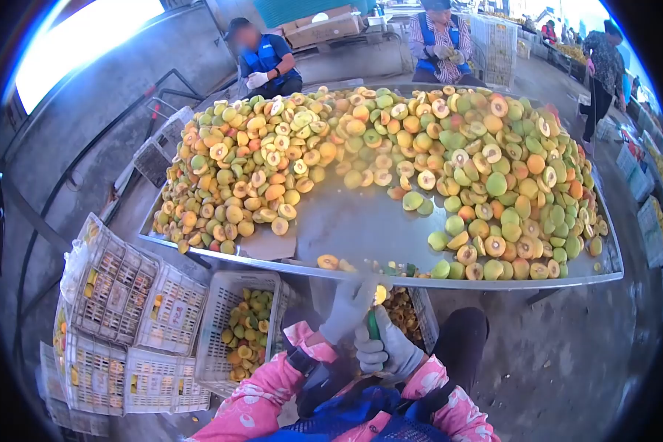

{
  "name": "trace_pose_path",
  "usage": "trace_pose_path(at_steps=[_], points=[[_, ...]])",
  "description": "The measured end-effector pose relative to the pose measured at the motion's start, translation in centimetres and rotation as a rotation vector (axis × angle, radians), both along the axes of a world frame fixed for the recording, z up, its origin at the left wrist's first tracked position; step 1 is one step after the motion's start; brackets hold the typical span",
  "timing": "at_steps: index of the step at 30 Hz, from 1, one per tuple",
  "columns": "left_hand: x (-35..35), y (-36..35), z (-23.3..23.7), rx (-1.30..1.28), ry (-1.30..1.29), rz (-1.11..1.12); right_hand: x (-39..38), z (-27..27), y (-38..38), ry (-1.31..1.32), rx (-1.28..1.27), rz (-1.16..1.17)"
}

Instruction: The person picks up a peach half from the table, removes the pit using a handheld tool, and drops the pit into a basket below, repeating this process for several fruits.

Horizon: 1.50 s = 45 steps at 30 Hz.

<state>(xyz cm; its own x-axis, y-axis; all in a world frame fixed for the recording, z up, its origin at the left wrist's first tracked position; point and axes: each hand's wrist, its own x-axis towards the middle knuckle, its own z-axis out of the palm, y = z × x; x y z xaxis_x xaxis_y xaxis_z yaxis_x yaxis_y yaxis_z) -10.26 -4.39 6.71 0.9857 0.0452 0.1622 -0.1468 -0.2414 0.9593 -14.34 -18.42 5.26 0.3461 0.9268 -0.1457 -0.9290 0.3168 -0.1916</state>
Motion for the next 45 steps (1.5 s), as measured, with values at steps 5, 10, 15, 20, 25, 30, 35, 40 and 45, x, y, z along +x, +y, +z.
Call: trace_pose_path(at_steps=[5,10,15,20,25,30,35,40,45], points=[[0.7,-1.1,0.8,-0.651,0.514,-0.119,0.2,0.2,0.2,0.124,0.084,0.033],[1.0,-1.2,-0.8,-0.554,0.317,-0.218,0.7,0.5,-0.5,0.217,0.272,0.088],[0.9,-1.9,-1.4,-1.062,0.668,-0.013,1.9,-0.5,-1.2,-0.176,0.012,0.016],[0.2,2.4,-4.6,-0.2,-0.013,0.335,3.7,-3.2,-1.2,-0.885,-1.202,0.024],[-4.6,13.9,-3.6,0.182,-0.001,0.78,3.5,-6.3,-1.9,-1.505,-1.521,-0.215],[-5.8,19.1,-4.6,0.707,-0.007,0.89,5.9,-5.0,-4.6,-1.586,-1.419,-0.448],[2.1,9.2,-3.1,0.502,0.077,0.424,10.7,-3.1,-14.6,-1.605,-1.646,-0.807],[11.5,2.1,-5.5,0.686,-0.33,0.001,12.9,-2.0,-24.8,-1.53,-2.09,-0.869],[22.9,2.4,-8.3,0.896,-0.377,0.006,15.0,-3.0,-31.8,-1.495,-2.254,-1.001]])
